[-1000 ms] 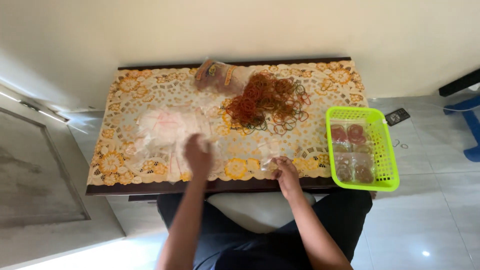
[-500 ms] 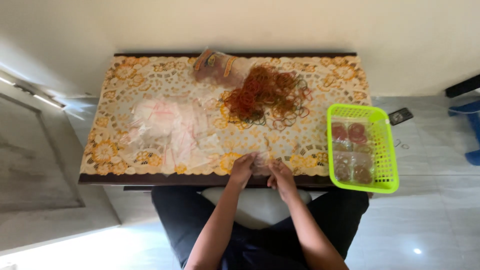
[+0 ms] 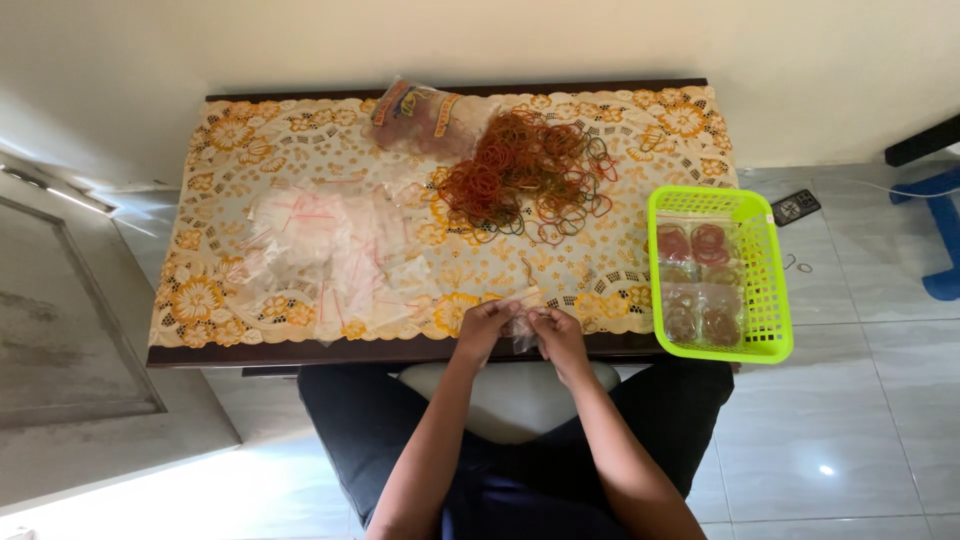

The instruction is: Packaging small quantities of rubber bands into plastic bags

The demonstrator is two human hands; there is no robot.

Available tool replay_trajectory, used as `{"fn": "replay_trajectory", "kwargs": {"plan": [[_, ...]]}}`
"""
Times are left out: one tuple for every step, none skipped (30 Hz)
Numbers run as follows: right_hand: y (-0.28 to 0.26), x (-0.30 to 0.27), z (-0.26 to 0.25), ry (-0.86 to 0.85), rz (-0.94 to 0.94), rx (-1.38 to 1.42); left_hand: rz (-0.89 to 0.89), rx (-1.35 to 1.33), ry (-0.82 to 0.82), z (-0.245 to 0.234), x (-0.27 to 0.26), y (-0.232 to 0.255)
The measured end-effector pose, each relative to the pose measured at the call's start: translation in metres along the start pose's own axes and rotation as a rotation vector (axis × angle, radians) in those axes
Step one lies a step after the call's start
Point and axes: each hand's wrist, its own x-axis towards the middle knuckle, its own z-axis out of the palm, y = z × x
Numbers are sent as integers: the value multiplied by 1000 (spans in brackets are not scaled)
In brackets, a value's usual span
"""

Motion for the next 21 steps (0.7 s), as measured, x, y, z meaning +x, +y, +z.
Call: {"fn": "replay_trajectory", "kwargs": {"plan": [[-3,-2,1,-1,1,0,0,0,2,-8,10,-15],[-6,-4,2,-2,12,-11,2,30,8,-16,20,-30],[-10,-5,3,-1,21,-22,5,60,13,-24,31,-45],[-14,-6,5,-1,19,-22,7,61,12,-23,31,-45],[-19,-7,7,-26,2,-67,-6,4,25,-22,32,-45],[-23,-8,9,-50,-15,-112,-19,-53,37,-21,32,-45],[-25,-10,10,-50,-16,-113,-19,-54,36,-16,25,-34],[-27,-11,11,-74,-25,-167,-41,-125,59,-10,18,-23],[-29,-13,12,-100,-34,-222,-62,-196,82,-4,11,-12],[-28,-14,11,-100,-35,-223,-62,-197,82,-6,12,-13],[-27,-13,10,-115,-19,-262,-77,-232,70,-8,14,-14],[-27,-13,10,-129,-4,-300,-91,-267,58,-11,17,-14],[-28,-12,10,-129,-6,-300,-90,-267,57,-12,18,-15],[-29,-12,9,-149,-8,-321,-95,-274,22,-14,20,-16],[-29,-12,9,-170,-8,-342,-101,-281,-9,-16,21,-18],[-27,-13,9,-171,-7,-342,-101,-281,-8,-16,20,-18],[-26,-11,9,-180,-8,-325,-105,-292,-10,-16,20,-16],[-25,-10,9,-190,-8,-308,-109,-302,-11,-16,20,-15],[-29,-11,10,-190,-8,-308,-109,-303,-11,-16,22,-17],[-33,-13,12,-185,-8,-277,-102,-306,-8,-17,23,-19],[-37,-15,13,-179,-7,-246,-96,-309,-6,-17,24,-21]]}}
